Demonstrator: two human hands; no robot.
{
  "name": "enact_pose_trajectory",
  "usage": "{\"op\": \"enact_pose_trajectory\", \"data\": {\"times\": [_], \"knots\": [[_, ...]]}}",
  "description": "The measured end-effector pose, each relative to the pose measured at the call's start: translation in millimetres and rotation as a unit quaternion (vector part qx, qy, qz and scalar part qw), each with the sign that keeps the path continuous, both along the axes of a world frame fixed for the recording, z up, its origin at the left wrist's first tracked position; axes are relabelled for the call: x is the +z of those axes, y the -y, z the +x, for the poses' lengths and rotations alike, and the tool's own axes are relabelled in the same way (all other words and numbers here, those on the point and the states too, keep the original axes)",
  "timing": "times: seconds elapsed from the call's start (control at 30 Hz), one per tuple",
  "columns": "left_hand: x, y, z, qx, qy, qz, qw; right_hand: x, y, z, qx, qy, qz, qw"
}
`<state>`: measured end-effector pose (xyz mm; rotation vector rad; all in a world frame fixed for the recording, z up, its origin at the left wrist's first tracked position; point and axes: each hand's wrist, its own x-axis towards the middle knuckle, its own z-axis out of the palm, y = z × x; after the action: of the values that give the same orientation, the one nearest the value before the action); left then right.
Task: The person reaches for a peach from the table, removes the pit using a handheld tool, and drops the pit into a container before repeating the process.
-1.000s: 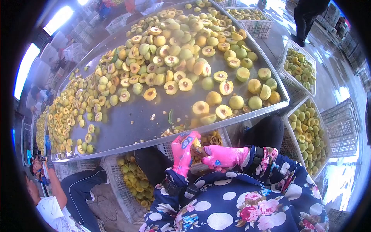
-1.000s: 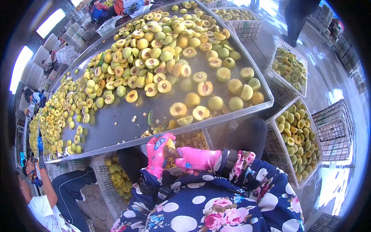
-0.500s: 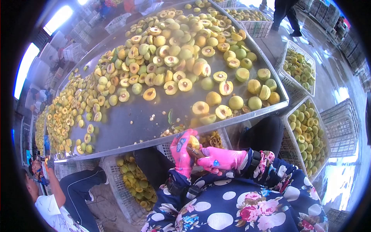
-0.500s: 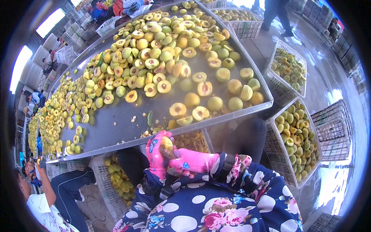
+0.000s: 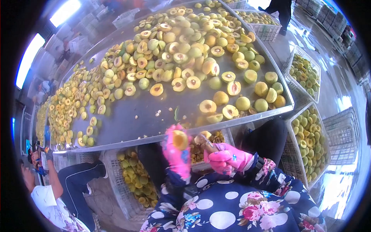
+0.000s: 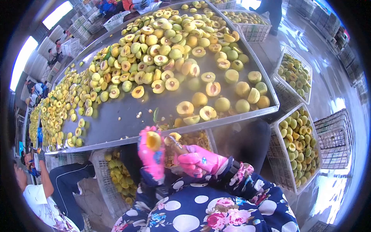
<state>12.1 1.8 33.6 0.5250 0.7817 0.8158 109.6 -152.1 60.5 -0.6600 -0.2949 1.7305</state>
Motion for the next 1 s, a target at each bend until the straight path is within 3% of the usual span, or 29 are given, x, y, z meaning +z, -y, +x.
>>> {"op": "enact_pose_trajectory", "data": {"times": [0.07,0.17,0.2,0.23,0.33,0.37,0.5,0.57,0.6,0.67,0.7,0.73,0.83,0.93,0.97,1.0], "knots": [[20,-17,-31,0.037,-0.066,0.162,0.984,-14,0,5,0.035,0.153,-0.068,0.985],[25,-73,-97,0.104,-0.17,0.263,0.944,-45,5,4,0.095,0.326,-0.145,0.929],[1,-111,-132,0.08,-0.3,0.325,0.893,-45,5,3,0.114,0.347,-0.162,0.916],[13,-126,-156,-0.039,-0.47,0.352,0.808,-47,5,3,0.128,0.362,-0.154,0.91],[34,-141,-146,0.016,-0.653,0.566,0.503,-51,0,4,0.145,0.392,-0.19,0.889],[41,-149,-128,-0.021,-0.589,0.513,0.623,-51,0,2,0.144,0.387,-0.184,0.892],[23,-211,-33,-0.152,-0.487,0.478,0.715,-59,4,1,0.148,0.371,-0.17,0.901],[7,-229,26,-0.166,-0.5,0.467,0.711,-66,10,4,0.131,0.357,-0.174,0.909],[5,-226,51,-0.191,-0.482,0.421,0.745,-67,11,6,0.122,0.349,-0.176,0.912],[-27,-242,89,-0.252,-0.501,0.336,0.757,-62,15,8,0.106,0.326,-0.197,0.918],[-40,-240,103,-0.217,-0.49,0.324,0.779,-61,17,10,0.103,0.309,-0.21,0.922],[-53,-238,114,-0.182,-0.479,0.311,0.801,-61,19,12,0.1,0.292,-0.223,0.925],[-41,-216,115,-0.245,-0.365,0.276,0.855,-59,20,16,0.092,0.243,-0.229,0.938],[-26,-197,92,-0.258,-0.267,0.158,0.915,-50,20,17,0.072,0.211,-0.194,0.955],[-24,-189,82,-0.241,-0.146,0.085,0.956,-46,19,17,0.061,0.202,-0.176,0.962],[-13,-176,72,-0.254,-0.098,0.027,0.962,-41,18,17,0.056,0.226,-0.166,0.958]]}}
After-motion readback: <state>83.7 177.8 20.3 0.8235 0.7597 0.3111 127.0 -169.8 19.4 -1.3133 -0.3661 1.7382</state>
